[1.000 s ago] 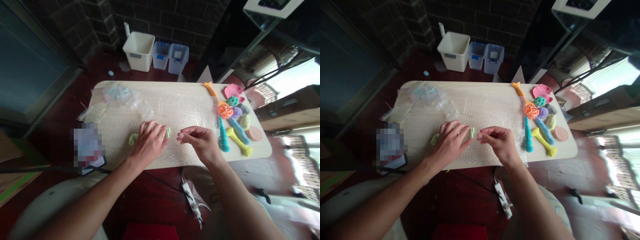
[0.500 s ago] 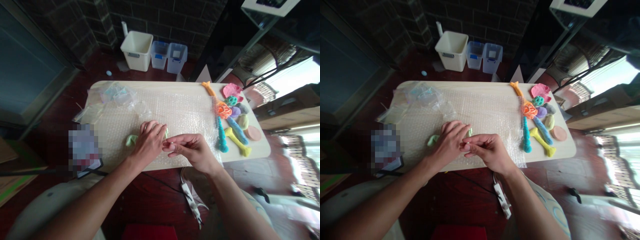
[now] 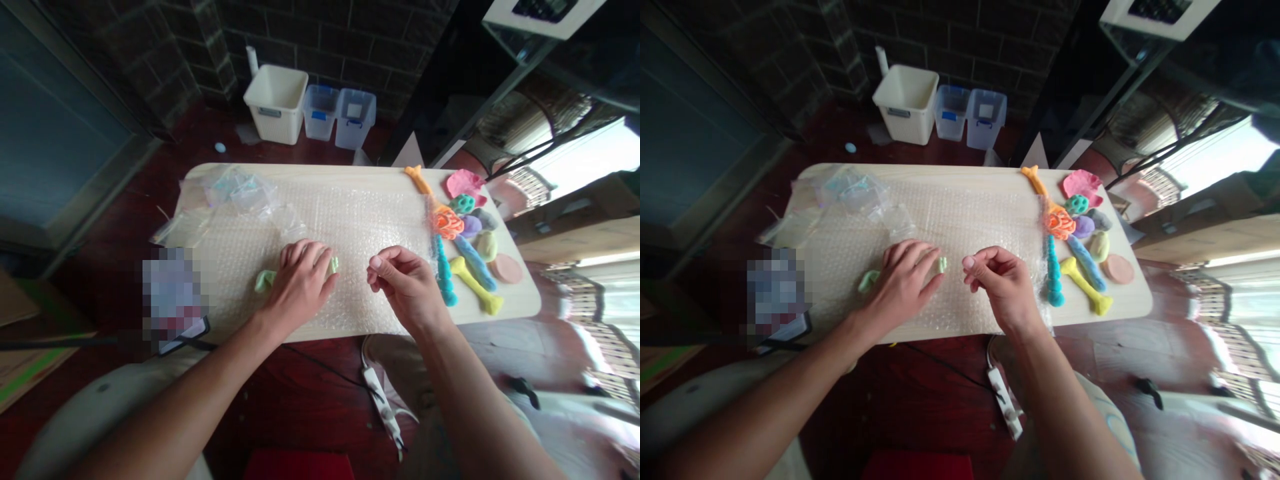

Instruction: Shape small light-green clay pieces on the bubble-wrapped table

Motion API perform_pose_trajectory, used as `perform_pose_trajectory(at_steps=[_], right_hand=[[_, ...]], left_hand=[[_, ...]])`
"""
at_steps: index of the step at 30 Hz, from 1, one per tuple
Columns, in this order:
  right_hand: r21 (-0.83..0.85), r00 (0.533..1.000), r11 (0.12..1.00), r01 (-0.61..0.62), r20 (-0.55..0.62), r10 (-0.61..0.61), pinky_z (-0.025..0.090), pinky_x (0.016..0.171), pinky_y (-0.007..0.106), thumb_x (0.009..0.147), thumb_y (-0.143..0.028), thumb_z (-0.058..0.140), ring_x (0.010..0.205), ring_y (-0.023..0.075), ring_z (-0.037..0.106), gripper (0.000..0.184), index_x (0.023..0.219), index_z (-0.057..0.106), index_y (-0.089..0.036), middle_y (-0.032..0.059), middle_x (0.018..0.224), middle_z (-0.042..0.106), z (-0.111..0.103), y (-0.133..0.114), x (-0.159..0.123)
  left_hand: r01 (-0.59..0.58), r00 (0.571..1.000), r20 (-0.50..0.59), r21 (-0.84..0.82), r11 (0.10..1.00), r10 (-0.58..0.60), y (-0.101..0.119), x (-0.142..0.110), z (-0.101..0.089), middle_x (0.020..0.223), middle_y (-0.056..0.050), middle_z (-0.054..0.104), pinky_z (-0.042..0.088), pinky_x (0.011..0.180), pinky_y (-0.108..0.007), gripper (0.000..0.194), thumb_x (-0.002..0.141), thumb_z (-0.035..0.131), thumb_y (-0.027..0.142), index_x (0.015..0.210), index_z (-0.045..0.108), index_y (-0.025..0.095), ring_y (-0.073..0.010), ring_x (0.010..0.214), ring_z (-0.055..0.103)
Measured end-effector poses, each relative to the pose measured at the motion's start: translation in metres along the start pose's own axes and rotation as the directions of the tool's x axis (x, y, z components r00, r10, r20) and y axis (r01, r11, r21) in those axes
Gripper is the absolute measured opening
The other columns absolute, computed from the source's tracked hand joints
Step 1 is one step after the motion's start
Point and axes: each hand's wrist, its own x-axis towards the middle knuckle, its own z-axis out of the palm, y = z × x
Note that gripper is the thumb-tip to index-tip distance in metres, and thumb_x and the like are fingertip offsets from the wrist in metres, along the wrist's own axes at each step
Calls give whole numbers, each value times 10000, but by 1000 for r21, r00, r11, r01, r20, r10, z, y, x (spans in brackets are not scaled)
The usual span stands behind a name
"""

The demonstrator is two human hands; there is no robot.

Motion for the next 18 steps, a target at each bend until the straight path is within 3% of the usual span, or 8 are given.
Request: perform_pose_trajectory(at_steps=[4, 10, 15, 18], right_hand=[[-40, 1000, 999, -11, 12, 11, 462, 558, 269, 767, -359, 920, 598, 132, 608, 195, 823, 803, -213, 13, 677, 730, 0, 2, 0], [-65, 1000, 998, -14, 17, 15, 470, 580, 280, 809, -385, 883, 626, 140, 613, 183, 816, 800, -222, 19, 714, 734, -3, -1, -2], [-71, 1000, 997, -20, -21, 18, 500, 609, 293, 787, -383, 895, 656, 150, 639, 210, 903, 833, -219, 26, 746, 748, -6, 0, 0], [-52, 1000, 998, -19, -22, 18, 521, 659, 299, 765, -352, 912, 683, 144, 646, 225, 933, 842, -220, 25, 786, 762, -6, 2, 3]], left_hand=[[27, 1000, -3, 39, 999, -27, 2, 1, 1, 1393, -209, 609, 415, 1048, -592, 316, 1024, 562, 299, 1273, 684, 146, -395, 1317, 490], [56, 998, -28, -46, 997, -57, 4, 4, 2, 1304, -165, 662, 420, 1058, -568, 188, 989, 608, 236, 1128, 719, 172, -371, 1289, 516], [72, 994, -62, -293, 954, -94, 6, 6, -4, 1057, -86, 749, 447, 1060, -508, 86, 963, 646, 185, 1018, 710, 200, -312, 1194, 599], [203, 965, -17, -583, 787, -261, 5, 8, -10, 1001, -70, 762, 519, 954, -428, 68, 937, 707, 224, 995, 712, 191, -257, 1023, 689]])
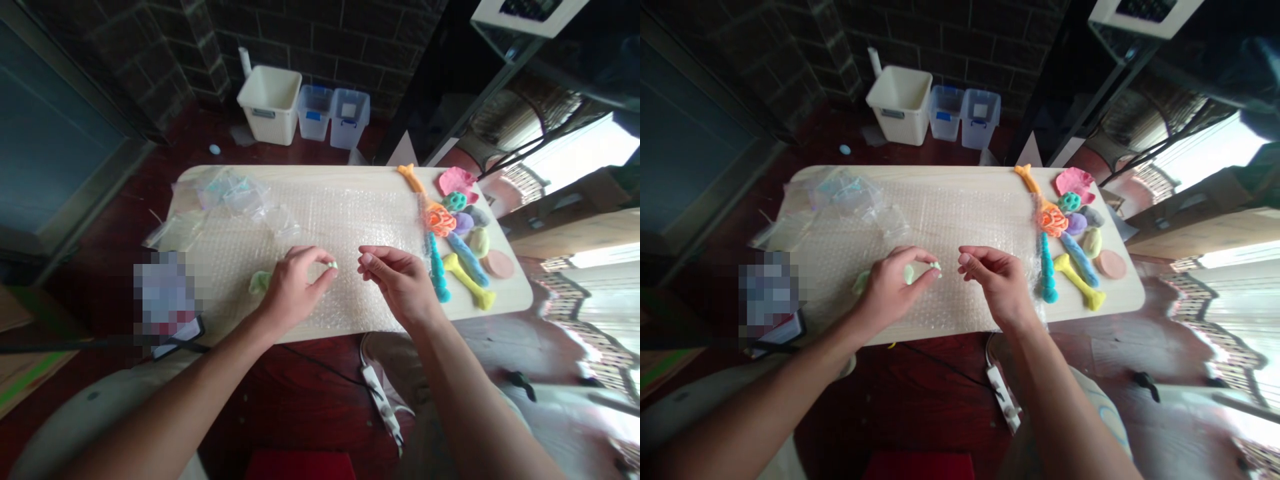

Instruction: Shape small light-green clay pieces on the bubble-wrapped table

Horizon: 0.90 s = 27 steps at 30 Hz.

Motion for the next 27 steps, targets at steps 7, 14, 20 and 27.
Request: perform_pose_trajectory(at_steps=[7, 14, 20, 27], right_hand=[[-3, 998, 1000, 15, 67, -15, 452, 556, 276, 669, -333, 976, 567, 125, 576, 263, 717, 749, -210, -12, 622, 694, 22, 1, 4], [-52, 976, 998, -19, 215, 30, 499, 586, 283, 829, -444, 864, 609, 142, 645, 262, 787, 792, -196, 33, 708, 755, 48, 8, 7], [60, 950, 988, -140, 289, 117, 465, 535, 238, 866, -518, 815, 563, 112, 587, 340, 759, 795, -196, 8, 640, 685, 72, 8, 7], [113, 950, 979, -169, 283, 131, 512, 618, 242, 772, -432, 913, 626, 114, 590, 243, 893, 831, -238, -13, 706, 694, 87, 11, 12]], left_hand=[[261, 931, -30, -639, 723, -363, 6, 4, -28, 934, -54, 757, 558, 811, -312, 283, 823, 862, 339, 1009, 730, 172, -179, 847, 715], [269, 896, 19, -818, 508, -444, 1, -2, -57, 865, -21, 715, 591, 781, -317, 301, 795, 888, 318, 998, 741, 152, -139, 748, 691], [270, 878, 58, -880, 391, -474, -10, -12, -75, 862, -26, 714, 596, 765, -298, 294, 774, 904, 295, 994, 777, 148, -134, 757, 691], [216, 884, 52, -926, 308, -464, -13, -11, -87, 869, -33, 717, 585, 760, -279, 237, 791, 890, 268, 983, 802, 159, -125, 765, 671]])
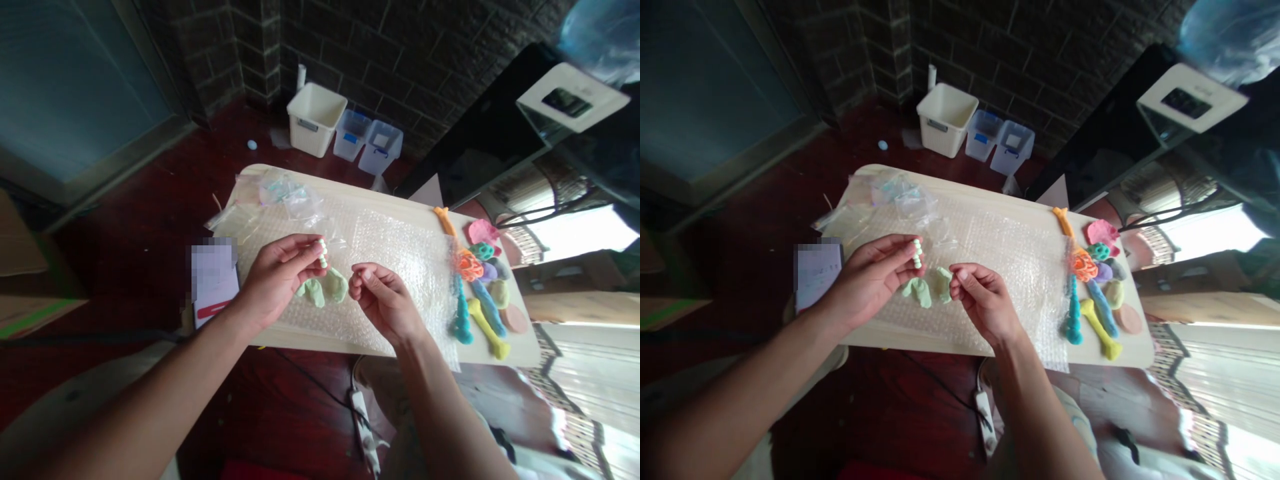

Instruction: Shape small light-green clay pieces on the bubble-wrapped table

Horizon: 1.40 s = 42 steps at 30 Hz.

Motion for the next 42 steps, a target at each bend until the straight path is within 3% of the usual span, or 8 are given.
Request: perform_pose_trajectory(at_steps=[9, 17, 24, 29, 34, 42], right_hand=[[-24, 995, 1000, -7, 98, 9, 496, 606, 218, 887, -424, 829, 631, 102, 593, 227, 907, 816, -199, 7, 719, 702, 1, 5, 2], [-49, 998, 998, 49, 41, -47, 527, 718, 225, 795, -300, 919, 741, 111, 660, 206, 964, 828, -225, 10, 789, 753, -7, 1, -4], [-72, 996, 994, 86, 30, -84, 493, 624, 230, 754, -273, 942, 635, 92, 601, 155, 814, 806, -227, -21, 702, 716, -19, -5, -11], [-92, 992, 988, 120, -22, -123, 537, 682, 236, 723, -273, 959, 693, 105, 661, 171, 827, 835, -220, 16, 786, 790, -23, -8, -16], [-58, 988, 989, 138, -57, -141, 535, 576, 206, 658, -255, 992, 573, 90, 656, 224, 818, 836, -238, -11, 672, 774, -25, -10, -20], [-107, 987, 983, 152, -41, -157, 509, 532, 226, 754, -351, 939, 543, 102, 636, 163, 786, 837, -228, 1, 639, 745, -23, -8, -22]], left_hand=[[-26, 1000, 10, 2, 1000, 26, 0, -2, 4, 913, -48, 722, 588, 758, -291, 326, 753, 918, 318, 1004, 807, 142, -135, 785, 666], [92, 995, 45, -69, 993, -89, -14, -4, 5, 882, -53, 752, 587, 777, -284, 271, 709, 950, 266, 895, 807, 130, -140, 769, 704], [144, 987, 71, -40, 989, -141, -23, -3, 11, 834, -45, 760, 582, 750, -270, 250, 725, 946, 274, 895, 815, 145, -133, 732, 703], [137, 988, 81, -16, 990, -135, -28, -1, 14, 854, -45, 757, 582, 764, -285, 247, 735, 940, 278, 908, 816, 152, -143, 755, 704], [157, 984, 88, 18, 987, -158, -30, -2, 17, 831, -38, 753, 565, 762, -281, 265, 746, 934, 288, 941, 806, 160, -137, 745, 698], [191, 977, 93, 44, 981, -194, -34, -7, 21, 800, -39, 749, 546, 738, -276, 267, 746, 935, 305, 911, 800, 144, -134, 714, 687]])
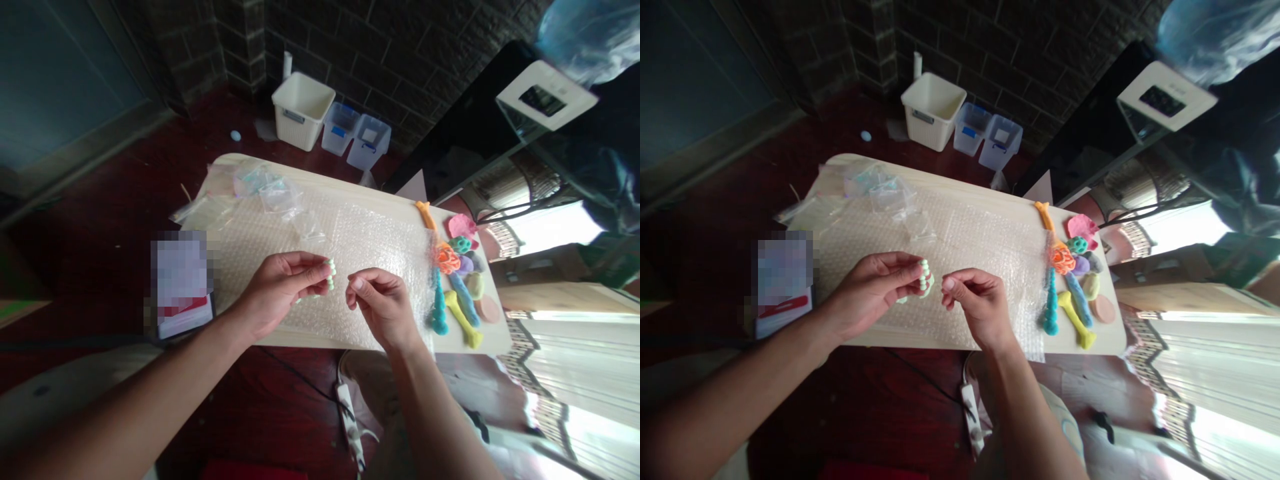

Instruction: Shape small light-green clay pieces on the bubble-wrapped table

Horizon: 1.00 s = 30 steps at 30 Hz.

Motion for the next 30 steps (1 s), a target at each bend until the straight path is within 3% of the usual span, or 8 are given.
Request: perform_pose_trajectory(at_steps=[7, 12, 17, 24, 30], right_hand=[[7, 1000, 1000, -15, 0, 15, 533, 638, 222, 740, -286, 953, 634, 94, 655, 187, 886, 845, -242, -4, 726, 772, 6, 3, -2], [14, 1000, 1000, -27, -16, 27, 522, 585, 247, 723, -283, 957, 590, 114, 648, 189, 830, 810, -231, -4, 687, 754, 6, 4, -2], [-78, 998, 996, 33, -47, -37, 445, 530, 244, 746, -311, 945, 551, 96, 546, 162, 787, 809, -233, -15, 660, 707, 6, 6, -3], [-90, 996, 993, 79, -25, -81, 538, 633, 319, 788, -265, 909, 540, 119, 540, 88, 801, 823, -256, -6, 681, 713, 13, 6, -4], [-117, 995, 990, 81, -45, -87, 542, 650, 333, 791, -282, 909, 554, 131, 567, 77, 805, 836, -260, -4, 668, 718, 11, 8, -3]], left_hand=[[-3, 1000, -22, -2, 1000, 3, -2, 0, 0, 830, -48, 779, 542, 751, -291, 303, 719, 953, 292, 935, 788, 157, -151, 730, 716], [-17, 1000, -20, -2, 1000, 17, -2, 0, 1, 862, -44, 781, 552, 756, -295, 334, 677, 973, 264, 931, 788, 152, -146, 742, 708], [-50, 999, -18, 43, 998, 51, -2, -1, 3, 843, -48, 788, 542, 739, -277, 330, 667, 978, 255, 923, 797, 152, -145, 741, 708], [-82, 997, 6, 79, 994, 82, -7, -1, 3, 840, -54, 801, 556, 768, -282, 292, 683, 971, 263, 901, 809, 155, -154, 769, 722], [-69, 998, 10, 96, 993, 69, -6, -1, 2, 889, -72, 815, 574, 805, -295, 309, 685, 968, 256, 929, 811, 149, -169, 812, 743]])
